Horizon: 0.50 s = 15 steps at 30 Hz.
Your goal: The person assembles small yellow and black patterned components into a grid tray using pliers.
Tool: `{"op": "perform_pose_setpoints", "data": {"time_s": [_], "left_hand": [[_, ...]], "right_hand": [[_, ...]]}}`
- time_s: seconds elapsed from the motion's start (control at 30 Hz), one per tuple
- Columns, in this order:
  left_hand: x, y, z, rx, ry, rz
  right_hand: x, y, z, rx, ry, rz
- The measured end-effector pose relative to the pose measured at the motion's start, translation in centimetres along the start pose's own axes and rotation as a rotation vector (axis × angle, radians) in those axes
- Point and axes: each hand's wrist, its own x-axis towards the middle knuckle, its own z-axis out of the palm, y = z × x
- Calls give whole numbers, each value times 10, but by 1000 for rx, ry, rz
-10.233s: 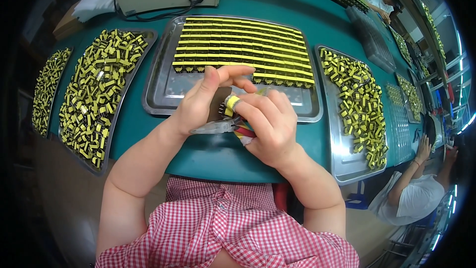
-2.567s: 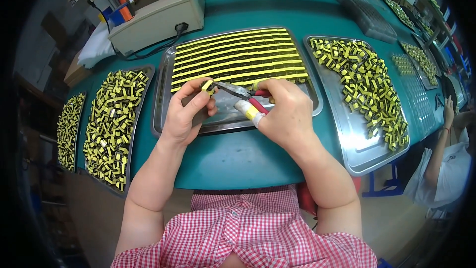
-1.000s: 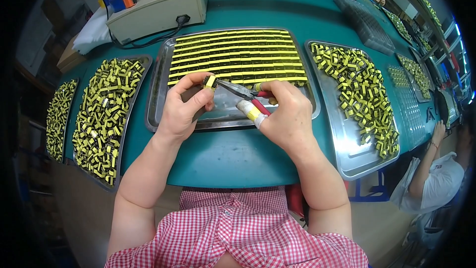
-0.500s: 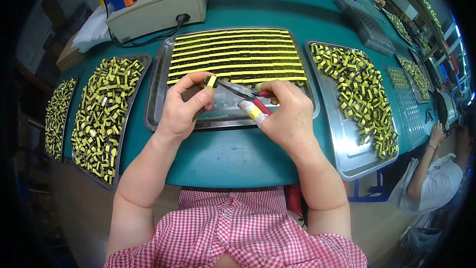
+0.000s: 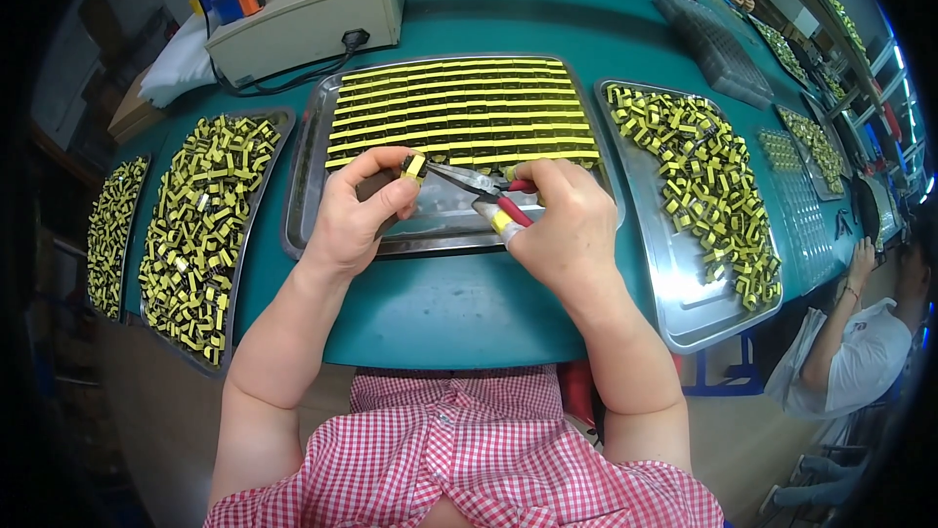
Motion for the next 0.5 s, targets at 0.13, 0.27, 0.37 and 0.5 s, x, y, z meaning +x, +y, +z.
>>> {"op": "perform_pose_setpoints", "data": {"time_s": [0.13,0.27,0.37,0.5], "left_hand": [[0,0,-2,13,-21,0],[1,-2,-1,-59,-19,-18],[1,-3,-1,-91,-17,-23],[-1,-1,0,-79,-25,-2]], "right_hand": [[0,0,2,20,-28,15],[-1,2,7,136,-74,62],[0,0,7,166,-60,81],[-1,-4,4,180,-74,110]]}}
